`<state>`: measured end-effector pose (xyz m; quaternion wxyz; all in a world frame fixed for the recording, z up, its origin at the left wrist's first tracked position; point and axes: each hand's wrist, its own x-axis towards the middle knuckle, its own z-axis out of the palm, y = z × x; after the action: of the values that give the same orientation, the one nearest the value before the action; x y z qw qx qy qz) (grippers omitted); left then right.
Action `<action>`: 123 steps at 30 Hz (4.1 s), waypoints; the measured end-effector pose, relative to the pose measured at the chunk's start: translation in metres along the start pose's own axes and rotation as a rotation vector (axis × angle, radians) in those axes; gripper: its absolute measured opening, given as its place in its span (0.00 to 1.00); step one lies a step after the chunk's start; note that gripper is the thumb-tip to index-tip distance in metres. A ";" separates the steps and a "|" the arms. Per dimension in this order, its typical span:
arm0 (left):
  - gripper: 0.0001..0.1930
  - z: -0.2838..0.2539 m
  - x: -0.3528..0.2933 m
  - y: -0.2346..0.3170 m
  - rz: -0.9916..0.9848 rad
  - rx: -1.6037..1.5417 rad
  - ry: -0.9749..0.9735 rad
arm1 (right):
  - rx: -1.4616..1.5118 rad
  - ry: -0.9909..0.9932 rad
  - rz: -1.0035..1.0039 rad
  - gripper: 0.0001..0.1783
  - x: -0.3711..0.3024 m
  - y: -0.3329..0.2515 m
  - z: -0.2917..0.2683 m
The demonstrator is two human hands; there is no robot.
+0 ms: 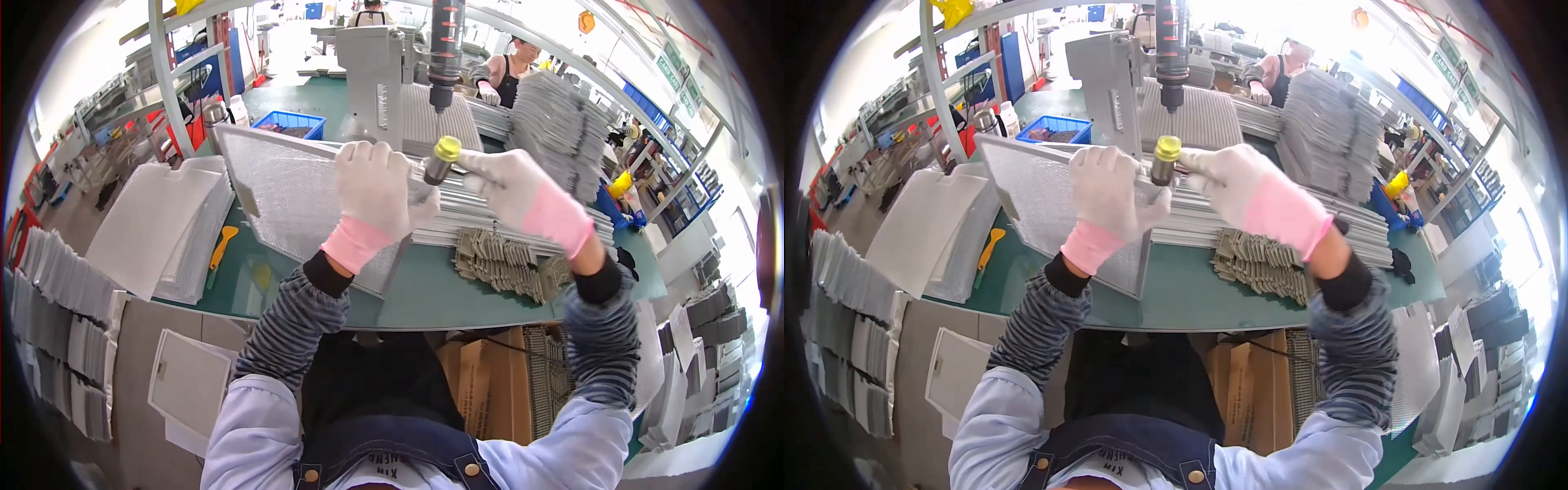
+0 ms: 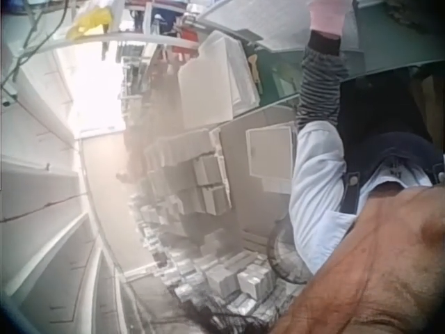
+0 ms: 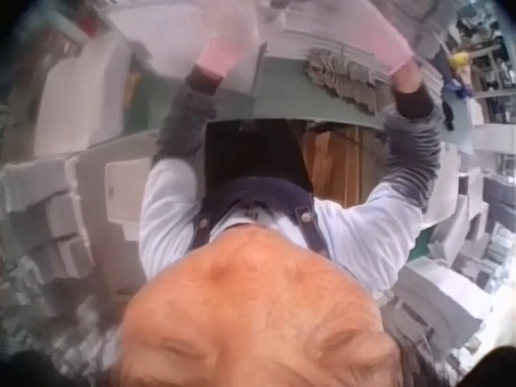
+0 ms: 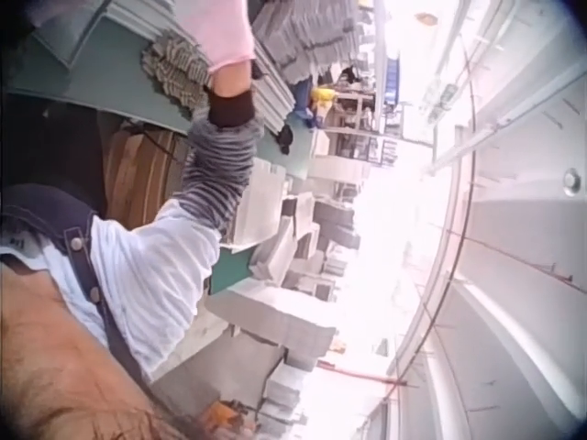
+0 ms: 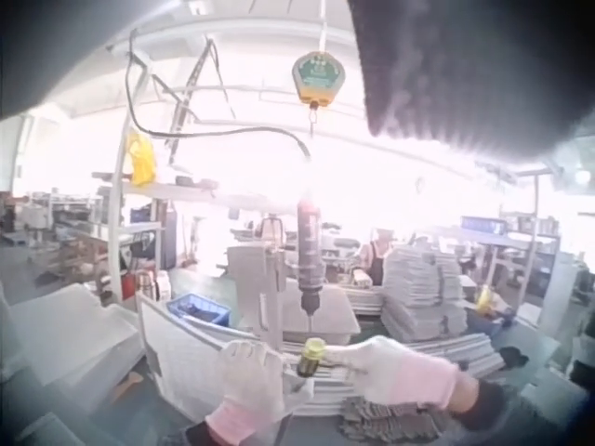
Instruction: The person is seen assembling metal frames onto mesh filter pads using a mallet and a jig on a factory workbench.
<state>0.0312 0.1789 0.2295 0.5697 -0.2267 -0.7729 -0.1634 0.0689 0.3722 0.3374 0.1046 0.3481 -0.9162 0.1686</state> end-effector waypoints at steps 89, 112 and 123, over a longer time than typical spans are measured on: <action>0.23 0.017 0.015 0.019 0.037 0.082 -0.068 | 0.411 0.326 0.170 0.12 -0.035 0.046 0.009; 0.19 0.040 0.012 0.017 0.054 -0.011 0.143 | -0.095 -0.134 0.033 0.16 0.009 0.019 -0.029; 0.29 -0.005 0.013 0.043 -0.045 0.067 0.026 | 0.200 0.148 0.237 0.13 -0.012 0.037 -0.016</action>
<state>0.0556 0.2145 0.2432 0.5830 -0.1882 -0.7754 -0.1529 0.0546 0.4116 0.3399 0.1158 0.2328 -0.9193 0.2954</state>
